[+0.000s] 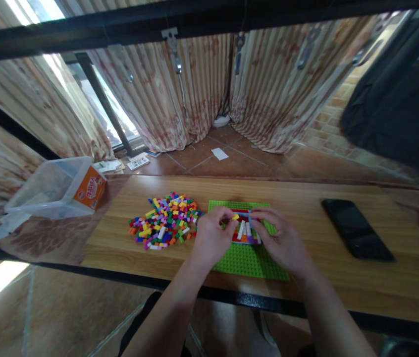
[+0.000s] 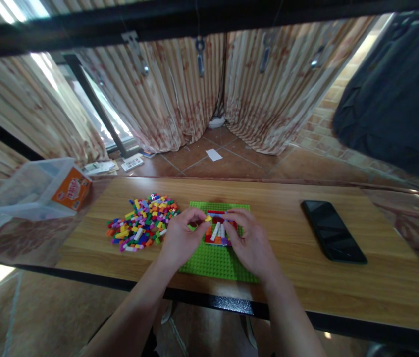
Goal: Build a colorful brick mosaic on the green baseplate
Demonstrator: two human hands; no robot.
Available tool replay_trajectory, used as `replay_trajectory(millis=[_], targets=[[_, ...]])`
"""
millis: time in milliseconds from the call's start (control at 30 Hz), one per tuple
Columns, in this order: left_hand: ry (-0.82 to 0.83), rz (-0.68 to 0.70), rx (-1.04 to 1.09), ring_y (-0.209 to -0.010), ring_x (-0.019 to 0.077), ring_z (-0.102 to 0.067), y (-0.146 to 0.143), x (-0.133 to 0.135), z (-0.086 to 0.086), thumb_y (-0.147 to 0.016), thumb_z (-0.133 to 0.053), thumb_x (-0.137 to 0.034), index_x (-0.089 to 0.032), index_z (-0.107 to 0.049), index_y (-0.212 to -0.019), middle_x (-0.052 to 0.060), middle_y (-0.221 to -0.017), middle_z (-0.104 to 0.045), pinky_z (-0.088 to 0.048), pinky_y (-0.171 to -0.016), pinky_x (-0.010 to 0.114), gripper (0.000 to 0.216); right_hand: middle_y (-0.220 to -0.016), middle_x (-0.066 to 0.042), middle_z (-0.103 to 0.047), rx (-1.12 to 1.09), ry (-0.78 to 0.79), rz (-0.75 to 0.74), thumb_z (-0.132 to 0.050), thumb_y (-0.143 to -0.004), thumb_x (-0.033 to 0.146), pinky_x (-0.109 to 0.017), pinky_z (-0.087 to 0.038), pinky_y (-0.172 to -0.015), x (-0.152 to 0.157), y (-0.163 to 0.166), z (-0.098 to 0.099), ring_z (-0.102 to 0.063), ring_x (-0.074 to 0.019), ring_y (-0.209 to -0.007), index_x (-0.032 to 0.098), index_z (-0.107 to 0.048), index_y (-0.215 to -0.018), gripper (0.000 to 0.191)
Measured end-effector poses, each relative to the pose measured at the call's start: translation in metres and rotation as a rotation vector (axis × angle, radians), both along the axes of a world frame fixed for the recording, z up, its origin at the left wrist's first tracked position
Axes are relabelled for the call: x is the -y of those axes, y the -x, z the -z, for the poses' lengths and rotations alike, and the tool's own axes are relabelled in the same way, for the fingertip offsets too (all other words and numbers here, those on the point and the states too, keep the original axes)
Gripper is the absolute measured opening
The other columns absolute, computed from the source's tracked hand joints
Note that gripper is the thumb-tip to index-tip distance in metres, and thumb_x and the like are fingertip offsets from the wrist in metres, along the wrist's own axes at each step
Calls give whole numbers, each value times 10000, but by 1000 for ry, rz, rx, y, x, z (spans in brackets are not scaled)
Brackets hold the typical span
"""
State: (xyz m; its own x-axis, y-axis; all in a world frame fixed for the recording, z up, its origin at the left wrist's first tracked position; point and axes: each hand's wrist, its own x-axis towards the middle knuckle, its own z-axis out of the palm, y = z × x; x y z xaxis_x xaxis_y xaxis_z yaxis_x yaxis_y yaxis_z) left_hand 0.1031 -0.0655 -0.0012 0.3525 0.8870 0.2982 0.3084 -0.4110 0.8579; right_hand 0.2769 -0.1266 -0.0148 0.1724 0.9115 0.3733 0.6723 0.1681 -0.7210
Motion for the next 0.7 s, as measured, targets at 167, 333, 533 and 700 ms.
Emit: replay_trajectory(millis=[167,333,533,700], targets=[[-112,73,-36,-788,136,-642,-8,4,1,-838,-624,-118,-200,-635,-832,-2,-839,-686,-504,-768,260,83,-1015,-54,-728,-109,60,-39,-561,-926,390,-369,-518,-865,-1,11,-9,-675,-208,-946,243,-726,-1003,234],[-74,111,0,-818,146,-658,-11,5,0,-826,-607,-79,-199,-642,-838,5,-845,-690,-514,-795,274,125,-984,-36,-737,-232,90,-18,-585,-907,368,-353,-505,-850,-1,13,-10,-674,-196,-909,244,-734,-987,209],[253,163,316,-747,122,-639,-15,1,-1,-814,-588,-96,-161,-636,-875,17,-827,-677,-514,-709,238,101,-948,-20,-716,-270,12,7,-650,-870,351,-341,-508,-834,-2,13,-10,-659,-188,-899,257,-738,-909,134],[465,213,450,-686,104,-613,-15,-2,-1,-801,-645,-191,-140,-658,-874,14,-776,-672,-490,-661,220,90,-972,-39,-702,-244,-30,-3,-651,-879,382,-365,-516,-859,-3,15,-8,-654,-201,-935,251,-733,-909,158]])
